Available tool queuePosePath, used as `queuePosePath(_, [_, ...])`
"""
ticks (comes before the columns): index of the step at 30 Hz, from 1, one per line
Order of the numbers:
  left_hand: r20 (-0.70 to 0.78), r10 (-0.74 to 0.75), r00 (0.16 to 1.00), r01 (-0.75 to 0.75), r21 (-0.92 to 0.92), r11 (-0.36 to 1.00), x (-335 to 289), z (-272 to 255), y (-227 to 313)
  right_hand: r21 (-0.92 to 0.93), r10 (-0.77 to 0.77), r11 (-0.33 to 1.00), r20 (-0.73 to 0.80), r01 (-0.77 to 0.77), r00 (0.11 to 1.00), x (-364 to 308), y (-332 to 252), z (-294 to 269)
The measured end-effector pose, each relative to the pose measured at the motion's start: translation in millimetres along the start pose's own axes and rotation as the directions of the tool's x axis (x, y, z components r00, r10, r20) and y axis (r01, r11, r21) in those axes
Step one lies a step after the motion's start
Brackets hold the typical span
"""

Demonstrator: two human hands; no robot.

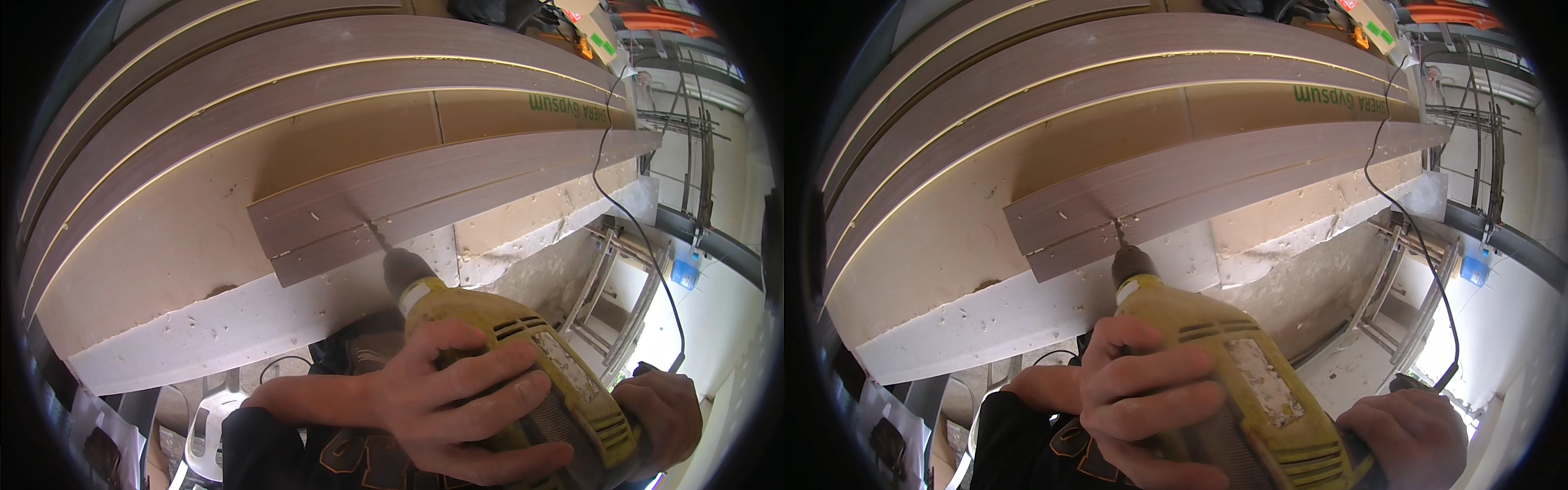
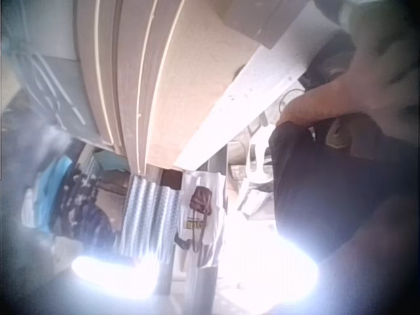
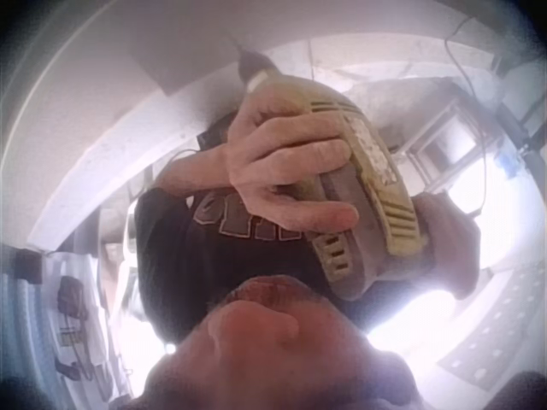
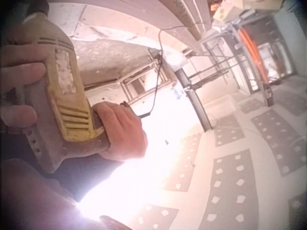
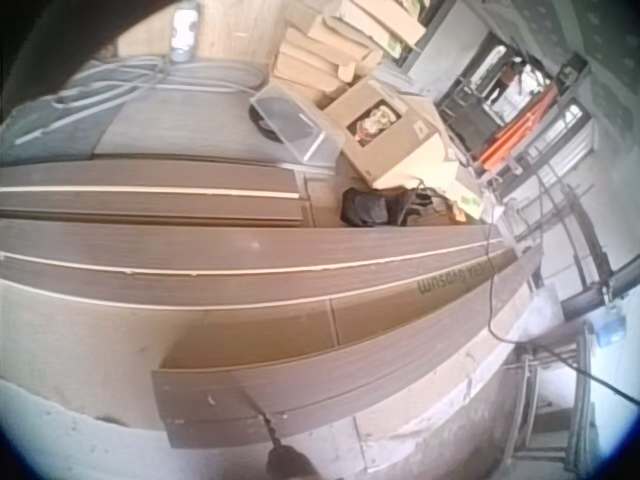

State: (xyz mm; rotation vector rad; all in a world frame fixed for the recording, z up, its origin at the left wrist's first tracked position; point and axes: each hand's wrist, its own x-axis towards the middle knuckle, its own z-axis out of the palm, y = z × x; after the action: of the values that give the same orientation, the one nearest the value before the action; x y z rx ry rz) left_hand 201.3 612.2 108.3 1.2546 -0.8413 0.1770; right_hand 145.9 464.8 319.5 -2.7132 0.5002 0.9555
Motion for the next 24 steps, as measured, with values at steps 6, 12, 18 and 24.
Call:
queuePosePath(6, [-0.011,0.024,1.000,-0.025,-0.023,0.999,5,-3,-2,0.023,0.129,0.991,0.106,-0.132,0.986,-5,3,2])
queuePosePath(12, [-0.012,0.023,1.000,-0.023,-0.021,1.000,4,-2,-1,-0.106,0.233,0.971,0.259,-0.212,0.937,-8,5,-1])
queuePosePath(18, [-0.047,0.003,0.999,-0.004,-0.017,1.000,5,0,0,-0.108,0.246,0.969,0.274,-0.224,0.930,-1,0,-4])
queuePosePath(24, [-0.037,0.009,0.999,-0.009,-0.016,1.000,5,-1,-1,-0.414,0.767,0.638,0.422,-0.650,0.484,41,-36,-15])
